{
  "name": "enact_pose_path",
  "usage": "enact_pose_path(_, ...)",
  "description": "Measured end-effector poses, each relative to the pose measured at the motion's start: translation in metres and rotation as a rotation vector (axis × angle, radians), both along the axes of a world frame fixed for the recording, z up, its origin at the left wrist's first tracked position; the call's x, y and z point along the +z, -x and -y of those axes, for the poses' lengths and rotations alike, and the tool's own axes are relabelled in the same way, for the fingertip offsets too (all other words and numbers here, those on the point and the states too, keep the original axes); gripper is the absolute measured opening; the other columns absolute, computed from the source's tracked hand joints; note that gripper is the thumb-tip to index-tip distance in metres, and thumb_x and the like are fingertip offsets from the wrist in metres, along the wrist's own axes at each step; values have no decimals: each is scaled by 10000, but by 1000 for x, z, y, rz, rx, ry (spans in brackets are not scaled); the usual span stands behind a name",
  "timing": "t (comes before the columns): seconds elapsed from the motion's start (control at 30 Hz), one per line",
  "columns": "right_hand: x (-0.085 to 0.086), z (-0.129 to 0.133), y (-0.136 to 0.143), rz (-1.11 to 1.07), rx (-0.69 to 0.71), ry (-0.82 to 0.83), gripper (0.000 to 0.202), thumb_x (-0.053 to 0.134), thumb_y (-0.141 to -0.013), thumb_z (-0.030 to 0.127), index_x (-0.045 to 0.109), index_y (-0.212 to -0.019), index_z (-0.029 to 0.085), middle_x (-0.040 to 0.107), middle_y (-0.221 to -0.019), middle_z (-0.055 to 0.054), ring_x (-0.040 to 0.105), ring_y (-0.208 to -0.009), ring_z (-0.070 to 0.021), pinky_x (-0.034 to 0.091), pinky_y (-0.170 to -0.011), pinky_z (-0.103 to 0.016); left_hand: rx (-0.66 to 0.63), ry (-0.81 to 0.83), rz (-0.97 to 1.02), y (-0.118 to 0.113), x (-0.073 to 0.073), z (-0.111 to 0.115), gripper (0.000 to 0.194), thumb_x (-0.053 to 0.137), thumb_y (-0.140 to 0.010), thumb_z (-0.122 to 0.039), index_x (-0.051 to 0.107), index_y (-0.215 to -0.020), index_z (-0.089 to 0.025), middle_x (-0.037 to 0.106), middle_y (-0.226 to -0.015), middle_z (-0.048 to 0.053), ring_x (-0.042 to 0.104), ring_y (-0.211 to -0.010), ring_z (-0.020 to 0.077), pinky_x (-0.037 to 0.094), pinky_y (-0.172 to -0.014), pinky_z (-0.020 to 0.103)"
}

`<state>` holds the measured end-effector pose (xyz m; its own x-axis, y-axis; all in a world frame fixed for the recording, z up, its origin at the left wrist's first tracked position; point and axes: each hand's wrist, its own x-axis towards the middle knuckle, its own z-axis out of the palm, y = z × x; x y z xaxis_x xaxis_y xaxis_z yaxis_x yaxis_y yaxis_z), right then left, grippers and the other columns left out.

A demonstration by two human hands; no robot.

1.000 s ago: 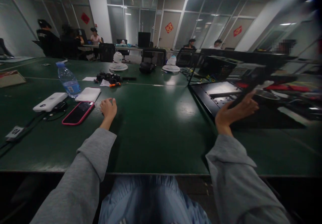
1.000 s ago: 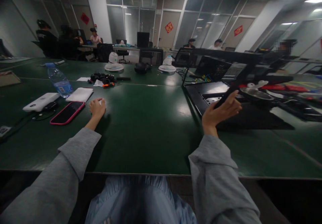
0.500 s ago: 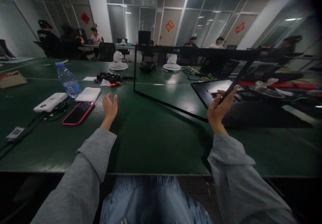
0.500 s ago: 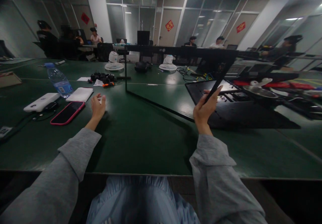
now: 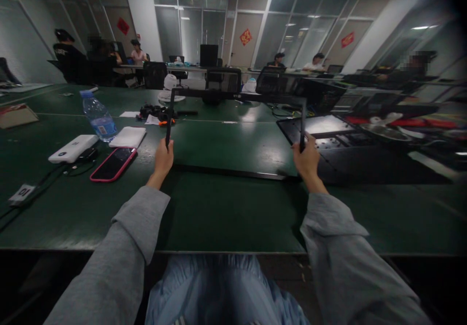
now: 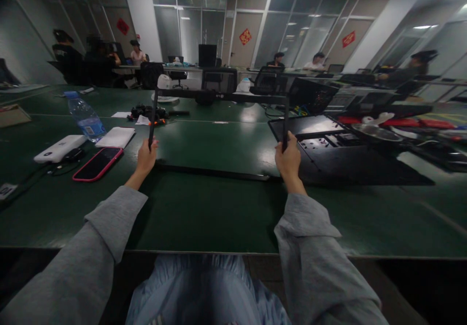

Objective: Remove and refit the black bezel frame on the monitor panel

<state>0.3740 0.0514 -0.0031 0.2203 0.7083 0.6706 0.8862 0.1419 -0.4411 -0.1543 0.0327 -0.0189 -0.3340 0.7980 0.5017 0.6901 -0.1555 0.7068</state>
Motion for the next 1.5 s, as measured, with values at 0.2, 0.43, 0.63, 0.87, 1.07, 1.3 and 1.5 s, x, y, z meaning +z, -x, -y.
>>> enact_pose_path(0.2, -26, -18, -14, -102, 171, 233, 598, 630, -779, 338, 595, -1354, 180, 769, -1097, -156, 729, -1093, -348, 562, -1033, -554, 154, 255, -228, 5, -2, -1, 328, 442, -1018, -313, 708, -1133, -159, 710, -1249, 224, 626, -1295, 379, 463, -1123, 551)
enact_pose_path(0.43, -37, -25, -15, -83, 242, 322, 568, 585, -807, 283, 634, -1365, 188, 699, -1376, -166, 621, -1364, -337, 456, -1203, -548, 110, 290, -270, 11, -12, -6, 306, 480, -957, -279, 744, -1075, -177, 735, -1239, 205, 596, -1321, 380, 408, -1189, 568)
enact_pose_path(0.63, -40, -22, -14, -89, 205, 374, 514, 592, -802, 221, 681, -1308, 209, 763, -1245, -137, 681, -1276, -335, 507, -1144, -566, 82, 162, -121, 12, -20, -7, 271, 613, -904, -388, 771, -1022, -204, 707, -1301, 210, 508, -1399, 423, 382, -1211, 629)
enact_pose_path(0.87, -39, -22, -17, -117, 210, 397, 502, 605, -814, 189, 684, -1309, 195, 763, -1263, -130, 692, -1271, -324, 498, -1154, -567, 60, 238, -133, 9, -16, -5, 288, 615, -890, -355, 776, -1067, -195, 694, -1344, 216, 493, -1423, 430, 349, -1223, 650)
enact_pose_path(1.07, -43, -22, -20, -120, 217, 374, 524, 594, -823, 175, 670, -1341, 155, 736, -1326, -169, 671, -1311, -324, 479, -1179, -552, 65, 262, -190, 12, -17, -4, 262, 614, -876, -308, 789, -1046, -211, 695, -1374, 175, 522, -1386, 401, 409, -1182, 611)
enact_pose_path(1.3, -38, -18, -25, -87, 181, 318, 450, 622, -840, 240, 722, -1276, 192, 768, -1274, -134, 704, -1249, -315, 499, -1157, -528, 69, 250, -177, 12, -19, -4, 265, 674, -854, -392, 793, -1027, -230, 700, -1374, 158, 515, -1379, 400, 415, -1174, 596)
enact_pose_path(1.5, -35, -16, -24, -88, 179, 321, 477, 623, -800, 221, 749, -1259, 186, 782, -1224, -128, 722, -1214, -320, 533, -1120, -501, 11, 236, -207, 12, -17, -5, 388, 614, -915, -380, 760, -1227, -199, 669, -1430, 192, 512, -1417, 370, 375, -1201, 609)
